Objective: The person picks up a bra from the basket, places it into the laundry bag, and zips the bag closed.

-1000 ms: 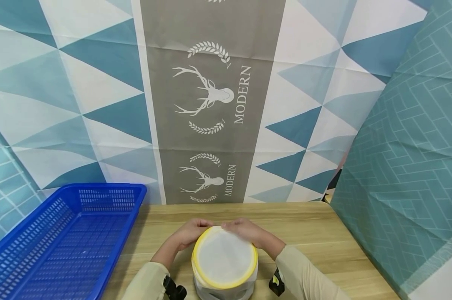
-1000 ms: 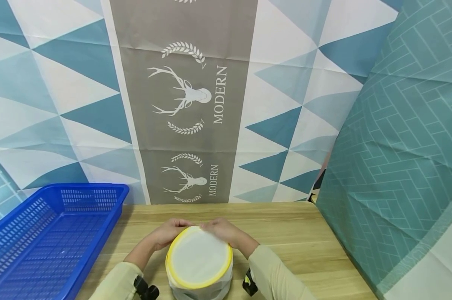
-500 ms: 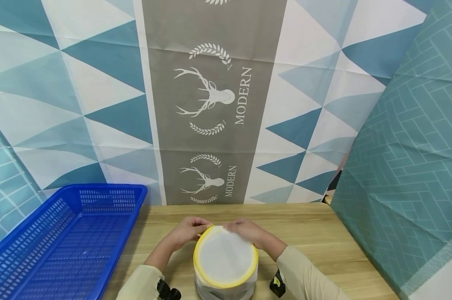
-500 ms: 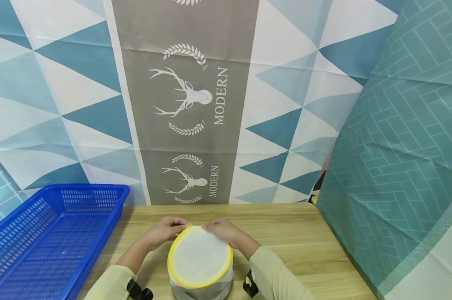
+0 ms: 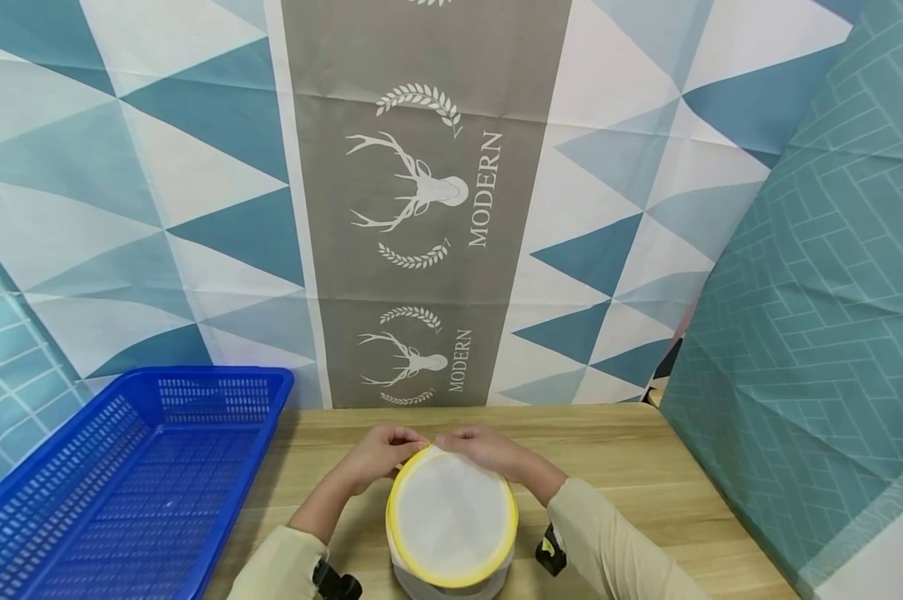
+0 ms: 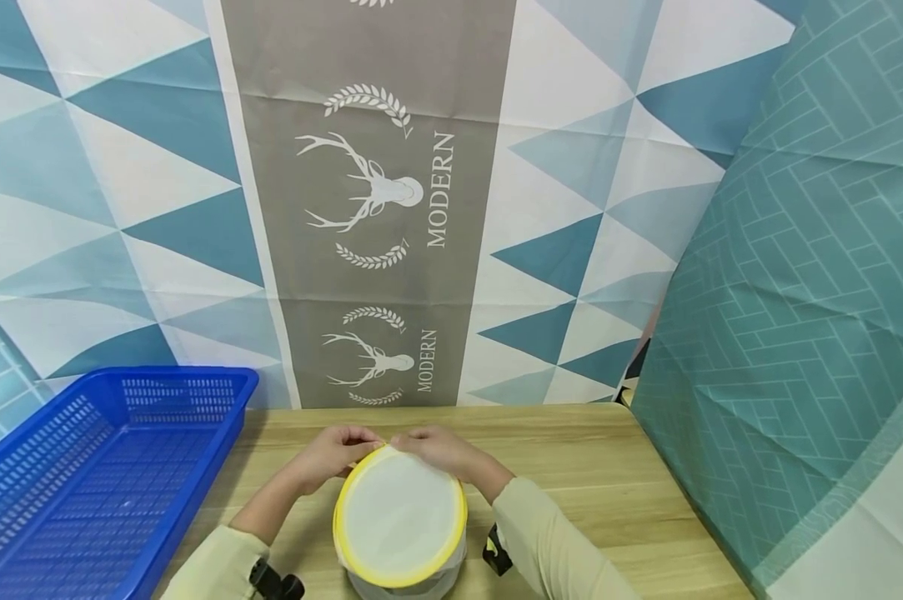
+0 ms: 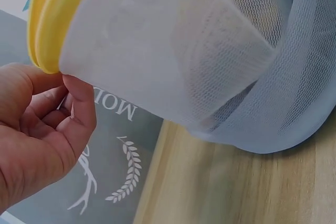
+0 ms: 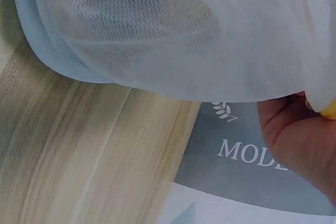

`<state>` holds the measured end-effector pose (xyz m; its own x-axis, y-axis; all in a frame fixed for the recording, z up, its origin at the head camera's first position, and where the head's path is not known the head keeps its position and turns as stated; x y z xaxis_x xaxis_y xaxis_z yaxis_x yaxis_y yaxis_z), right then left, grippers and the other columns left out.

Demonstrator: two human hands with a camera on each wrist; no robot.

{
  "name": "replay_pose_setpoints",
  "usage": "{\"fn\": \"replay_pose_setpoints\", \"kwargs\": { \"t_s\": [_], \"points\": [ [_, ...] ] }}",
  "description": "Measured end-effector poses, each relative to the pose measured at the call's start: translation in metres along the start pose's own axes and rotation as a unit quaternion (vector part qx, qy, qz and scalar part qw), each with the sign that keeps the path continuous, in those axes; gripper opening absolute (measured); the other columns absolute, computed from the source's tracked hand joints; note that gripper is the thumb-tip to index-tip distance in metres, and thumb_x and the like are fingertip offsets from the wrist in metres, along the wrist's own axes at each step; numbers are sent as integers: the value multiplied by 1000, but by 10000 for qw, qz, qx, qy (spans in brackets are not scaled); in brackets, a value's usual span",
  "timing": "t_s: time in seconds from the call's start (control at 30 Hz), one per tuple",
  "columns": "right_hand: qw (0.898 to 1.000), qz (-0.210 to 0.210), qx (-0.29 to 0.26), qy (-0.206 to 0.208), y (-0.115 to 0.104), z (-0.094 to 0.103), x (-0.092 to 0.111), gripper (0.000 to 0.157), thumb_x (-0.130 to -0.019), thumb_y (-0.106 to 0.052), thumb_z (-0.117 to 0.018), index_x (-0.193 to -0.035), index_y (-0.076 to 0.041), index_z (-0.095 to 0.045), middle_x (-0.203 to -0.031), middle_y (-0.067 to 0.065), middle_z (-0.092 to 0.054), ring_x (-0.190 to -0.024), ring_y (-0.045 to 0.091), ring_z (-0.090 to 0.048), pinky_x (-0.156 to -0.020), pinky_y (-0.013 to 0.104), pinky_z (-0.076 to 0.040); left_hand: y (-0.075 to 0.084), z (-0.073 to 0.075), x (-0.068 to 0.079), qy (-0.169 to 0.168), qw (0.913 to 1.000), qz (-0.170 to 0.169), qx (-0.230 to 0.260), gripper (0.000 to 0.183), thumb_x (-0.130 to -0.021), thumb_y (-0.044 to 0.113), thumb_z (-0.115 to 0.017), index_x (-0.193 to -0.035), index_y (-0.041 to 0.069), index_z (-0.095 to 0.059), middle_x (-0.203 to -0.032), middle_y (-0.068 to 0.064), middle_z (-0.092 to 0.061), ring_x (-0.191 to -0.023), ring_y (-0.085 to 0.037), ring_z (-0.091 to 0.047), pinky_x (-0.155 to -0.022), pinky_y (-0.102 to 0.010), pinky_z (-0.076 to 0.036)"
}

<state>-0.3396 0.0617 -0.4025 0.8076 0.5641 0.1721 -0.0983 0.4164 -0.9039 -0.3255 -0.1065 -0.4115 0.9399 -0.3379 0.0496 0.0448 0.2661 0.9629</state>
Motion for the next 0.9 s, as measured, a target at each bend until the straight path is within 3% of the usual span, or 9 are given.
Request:
{"fn": "replay_pose_setpoints", "kwargs": {
  "t_s": [0.27, 0.63, 0.9],
  "points": [
    [9995, 142, 242, 148, 1, -3, -1, 36, -93, -45, -53, -92, -11, -67, -73, 1, -63, -56, 11, -58, -52, 27, -50, 7, 1, 4, 136, 9993, -126, -312, 27, -94, 20, -56, -108, -1, -65, -86, -6, -66, -66, -10, -60, -58, -30, -54],
    [9994, 161, 85, 308, -3, -6, 4, 37, -94, -40, -53, -92, -6, -67, -69, 0, -62, -53, 10, -58, -50, 27, -50, 5, 0, 5, 446, 9974, -286, -489, 23, -95, 16, -55, -104, -2, -66, -78, -5, -63, -57, -10, -52, -52, -25, -48],
    [9995, 118, -61, 285, -1, -4, 5, 37, -95, -38, -51, -95, -5, -67, -71, 1, -64, -55, 10, -60, -51, 27, -51, 6, 1, 9, 490, 9969, -374, -492, 23, -95, 15, -54, -103, -2, -66, -80, -5, -64, -60, -11, -56, -55, -32, -52]
  ]
}}
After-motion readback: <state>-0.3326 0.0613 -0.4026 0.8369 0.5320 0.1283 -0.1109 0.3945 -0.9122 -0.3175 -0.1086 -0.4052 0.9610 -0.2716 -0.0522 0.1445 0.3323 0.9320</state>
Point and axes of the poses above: each hand's wrist, its own x-axis away from the middle knuckle, its own z-axis out of the back of the hand, y = z × x, the point moved 5 cm from there along -x, towards the middle knuckle
